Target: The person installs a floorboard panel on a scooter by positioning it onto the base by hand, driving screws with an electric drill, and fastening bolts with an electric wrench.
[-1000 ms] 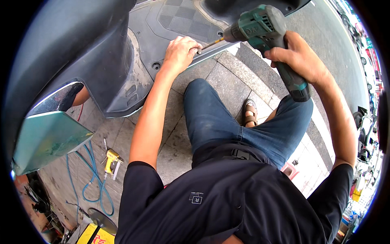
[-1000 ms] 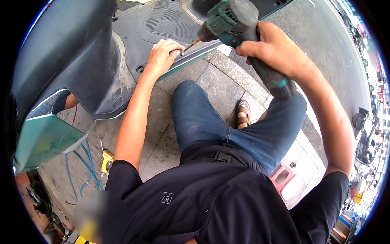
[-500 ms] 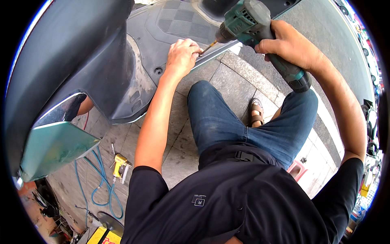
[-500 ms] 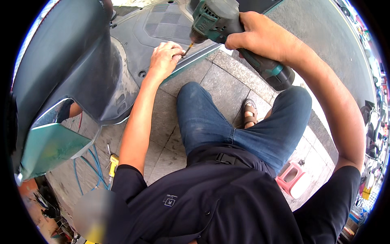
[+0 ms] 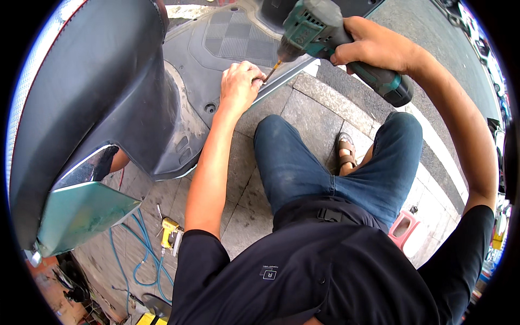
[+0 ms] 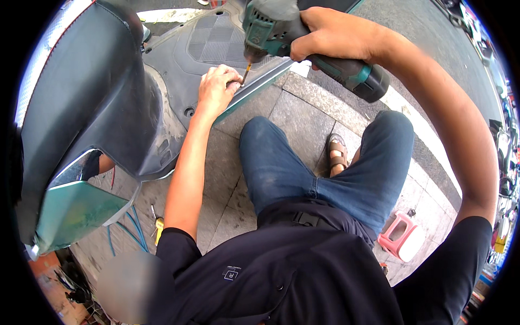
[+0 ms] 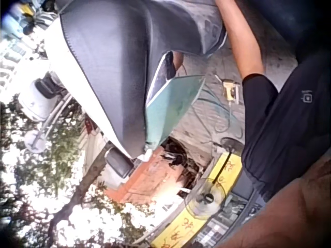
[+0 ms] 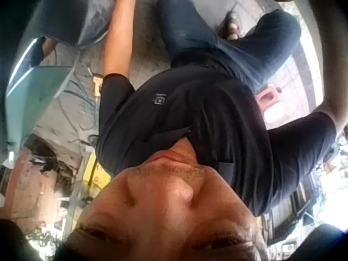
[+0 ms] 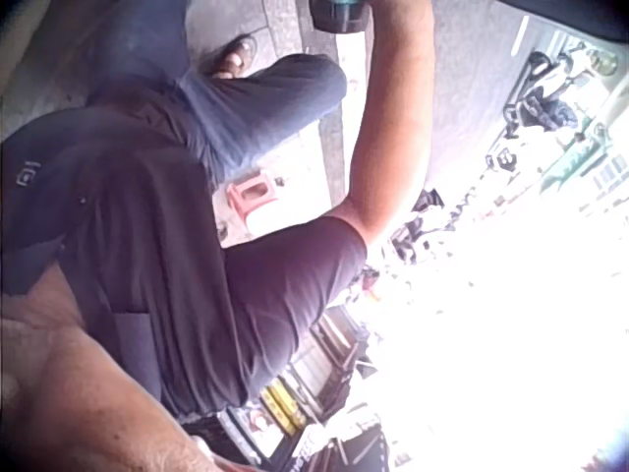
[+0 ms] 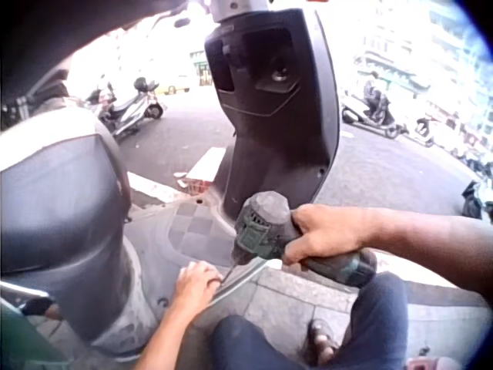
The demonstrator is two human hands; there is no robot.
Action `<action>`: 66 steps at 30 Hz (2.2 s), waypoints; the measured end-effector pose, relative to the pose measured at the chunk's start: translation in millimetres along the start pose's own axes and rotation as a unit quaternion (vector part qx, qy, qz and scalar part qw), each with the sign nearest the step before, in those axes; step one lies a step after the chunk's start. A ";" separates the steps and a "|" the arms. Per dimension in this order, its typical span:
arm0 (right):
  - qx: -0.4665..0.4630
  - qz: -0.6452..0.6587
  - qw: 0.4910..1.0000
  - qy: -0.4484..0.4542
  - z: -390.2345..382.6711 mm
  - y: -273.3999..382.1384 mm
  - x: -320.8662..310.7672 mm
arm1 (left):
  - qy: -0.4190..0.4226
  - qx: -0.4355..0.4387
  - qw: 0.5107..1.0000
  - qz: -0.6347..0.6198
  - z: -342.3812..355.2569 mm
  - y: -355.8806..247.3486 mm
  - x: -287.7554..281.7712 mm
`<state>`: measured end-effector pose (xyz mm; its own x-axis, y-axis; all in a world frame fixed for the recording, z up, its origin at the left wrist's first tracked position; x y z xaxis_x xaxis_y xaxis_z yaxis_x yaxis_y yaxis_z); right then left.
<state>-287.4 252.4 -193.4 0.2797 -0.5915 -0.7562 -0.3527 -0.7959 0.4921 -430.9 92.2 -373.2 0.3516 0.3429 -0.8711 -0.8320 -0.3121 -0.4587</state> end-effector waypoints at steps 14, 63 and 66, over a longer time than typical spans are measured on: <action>0.000 0.079 0.996 0.048 10.3 -1.8 -7.4 | 0.010 -0.001 1.000 0.000 -0.2 -3.1 -2.7; -0.169 0.279 0.901 0.286 117.2 -115.3 -34.6 | -0.141 -0.218 0.953 0.154 6.3 -2.5 -15.9; -0.128 0.342 0.891 0.270 112.7 -128.5 -34.8 | -0.136 -0.225 0.952 0.154 5.8 -4.0 -19.4</action>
<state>-352.5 389.8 -278.9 0.4907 -0.8703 0.0432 -0.4098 -0.1868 0.8928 -436.9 91.9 -353.5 -0.0540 0.3717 -0.9268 -0.5879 -0.7621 -0.2714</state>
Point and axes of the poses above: each hand's wrist, its own z-axis towards the middle knuckle, its own x-axis out of the palm, y = z × x, the point moved 6 cm from there along z, towards the middle knuckle, and after that the axes turned 12 degrees about y, right-handed, at the moved point
